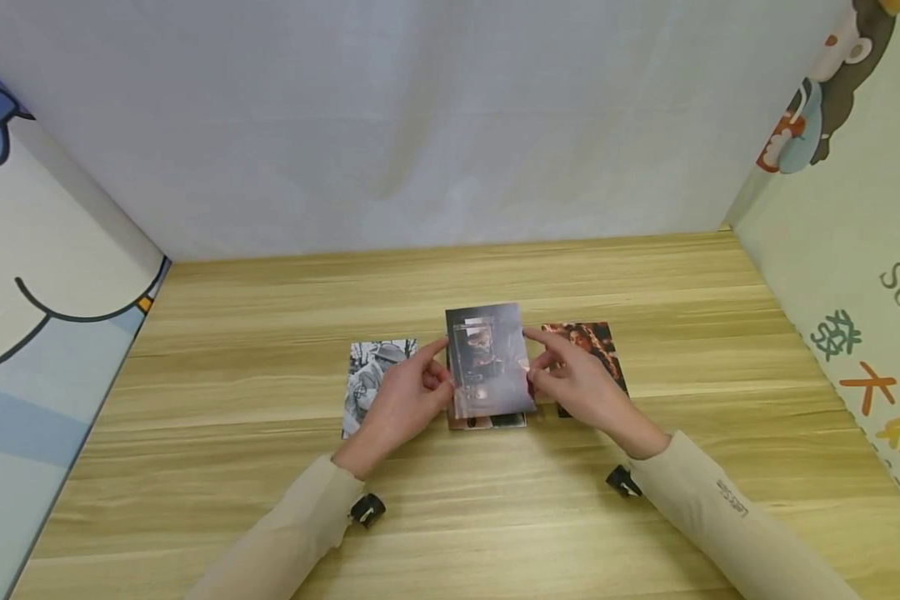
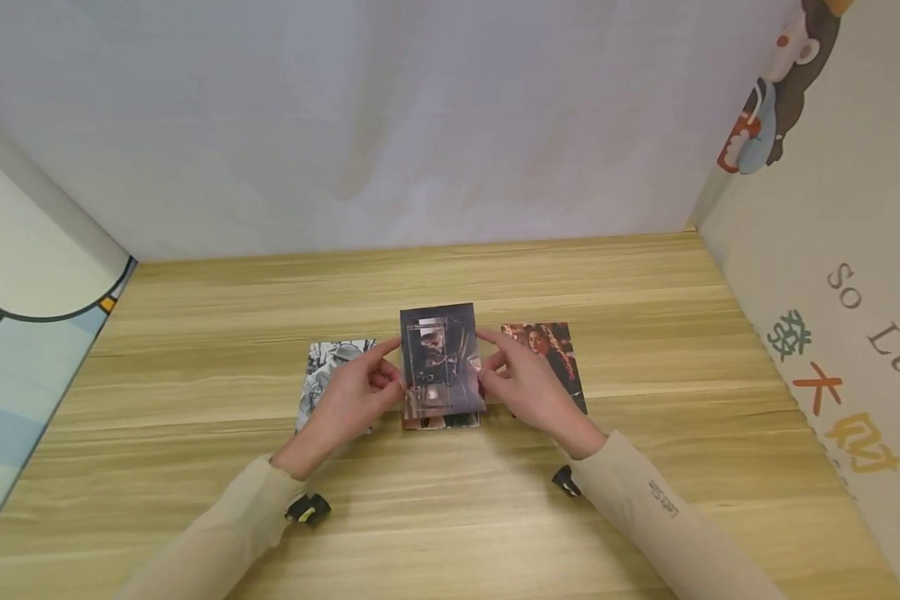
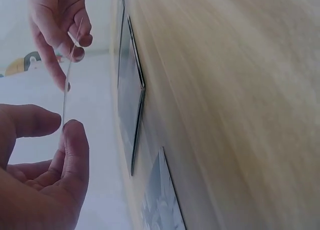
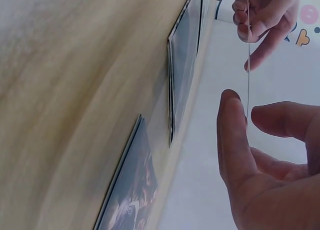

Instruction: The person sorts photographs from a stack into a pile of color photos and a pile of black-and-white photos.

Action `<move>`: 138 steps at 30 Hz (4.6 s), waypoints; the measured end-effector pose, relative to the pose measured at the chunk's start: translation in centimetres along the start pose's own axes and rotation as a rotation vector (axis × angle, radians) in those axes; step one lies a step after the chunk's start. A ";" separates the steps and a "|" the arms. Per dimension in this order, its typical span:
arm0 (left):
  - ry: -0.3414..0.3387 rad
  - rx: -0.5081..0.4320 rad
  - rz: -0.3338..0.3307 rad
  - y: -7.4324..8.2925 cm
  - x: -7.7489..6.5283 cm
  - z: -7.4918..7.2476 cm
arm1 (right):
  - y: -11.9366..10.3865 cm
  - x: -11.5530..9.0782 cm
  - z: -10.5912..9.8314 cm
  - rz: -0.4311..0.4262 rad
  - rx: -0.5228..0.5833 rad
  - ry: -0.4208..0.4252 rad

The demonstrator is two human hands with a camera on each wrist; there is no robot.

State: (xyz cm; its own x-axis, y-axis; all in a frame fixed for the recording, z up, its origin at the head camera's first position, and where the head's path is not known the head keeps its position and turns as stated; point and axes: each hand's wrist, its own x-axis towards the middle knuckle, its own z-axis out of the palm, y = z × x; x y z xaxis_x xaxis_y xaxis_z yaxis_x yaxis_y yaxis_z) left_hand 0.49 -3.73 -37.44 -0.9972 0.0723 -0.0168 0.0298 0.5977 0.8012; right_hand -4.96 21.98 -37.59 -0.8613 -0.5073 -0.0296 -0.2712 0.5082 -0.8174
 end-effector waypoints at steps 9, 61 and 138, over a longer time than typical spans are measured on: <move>0.035 -0.025 0.023 0.5 -0.2 0.1 | -0.5 -0.6 -0.6 -0.024 0.067 0.019; 0.074 -0.249 0.052 7.0 -1.5 5.5 | 1.0 -6.1 -6.3 0.011 0.186 0.042; -0.042 -0.032 0.015 7.8 2.4 12.3 | 6.8 -7.3 -9.1 0.084 0.028 0.039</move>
State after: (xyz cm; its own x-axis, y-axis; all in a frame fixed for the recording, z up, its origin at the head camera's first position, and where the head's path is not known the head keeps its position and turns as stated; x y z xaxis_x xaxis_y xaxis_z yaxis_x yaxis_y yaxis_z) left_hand -0.84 10.93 -38.59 -0.9930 0.1146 -0.0293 0.0416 0.5702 0.8205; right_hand -4.47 35.47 -37.73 -0.8967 -0.4360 -0.0768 -0.1856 0.5277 -0.8289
